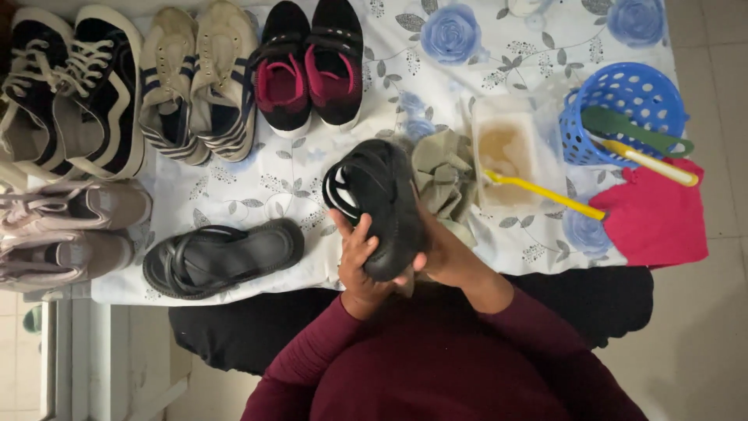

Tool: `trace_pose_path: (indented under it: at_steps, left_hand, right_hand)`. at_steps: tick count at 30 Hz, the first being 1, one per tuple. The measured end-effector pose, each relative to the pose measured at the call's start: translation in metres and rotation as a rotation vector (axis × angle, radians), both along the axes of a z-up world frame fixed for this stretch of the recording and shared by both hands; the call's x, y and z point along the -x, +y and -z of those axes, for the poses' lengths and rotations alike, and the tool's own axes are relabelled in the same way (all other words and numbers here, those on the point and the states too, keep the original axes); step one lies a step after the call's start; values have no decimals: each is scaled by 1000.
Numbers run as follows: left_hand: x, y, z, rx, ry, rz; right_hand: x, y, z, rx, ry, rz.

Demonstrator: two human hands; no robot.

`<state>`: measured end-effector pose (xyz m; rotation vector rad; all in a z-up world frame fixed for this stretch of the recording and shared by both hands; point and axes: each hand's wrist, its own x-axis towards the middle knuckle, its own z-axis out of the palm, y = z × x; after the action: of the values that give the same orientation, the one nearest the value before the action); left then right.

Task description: The person scrubs a black sandal with a yellow brush, repeatedly dipping the brush into a container of liquid. They wipe the sandal with a cloth, then continue scrubbing different areas of the sandal and wiping it again.

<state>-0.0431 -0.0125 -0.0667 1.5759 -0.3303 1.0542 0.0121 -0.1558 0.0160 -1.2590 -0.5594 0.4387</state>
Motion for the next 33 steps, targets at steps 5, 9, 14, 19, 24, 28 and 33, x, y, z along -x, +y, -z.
trace_pose_path:
  at_steps: [5, 9, 14, 19, 24, 28, 33]
  left_hand:
    - [-20, -1, 12, 66, 2, 213]
    - [-16, 4, 20, -56, 280, 331]
    - [-4, 19, 32, -328, 285, 274]
    - [-3, 21, 21, -423, 187, 201]
    - [-6, 22, 14, -350, 204, 156]
    - [-10, 31, 12, -363, 226, 110]
    - [-19, 38, -18, -524, 362, 29]
  right_hand:
    - [-1, -6, -4, 28, -12, 66]
    - [-8, -19, -1, 249, -2, 137]
    - [-1, -36, 3, 416, 18, 23]
    - [5, -48, 33, 534, -150, -46]
    - [-1, -46, 38, 454, -194, -92]
    - [0, -46, 42, 569, -208, -108]
    - [3, -35, 51, 869, -550, 63]
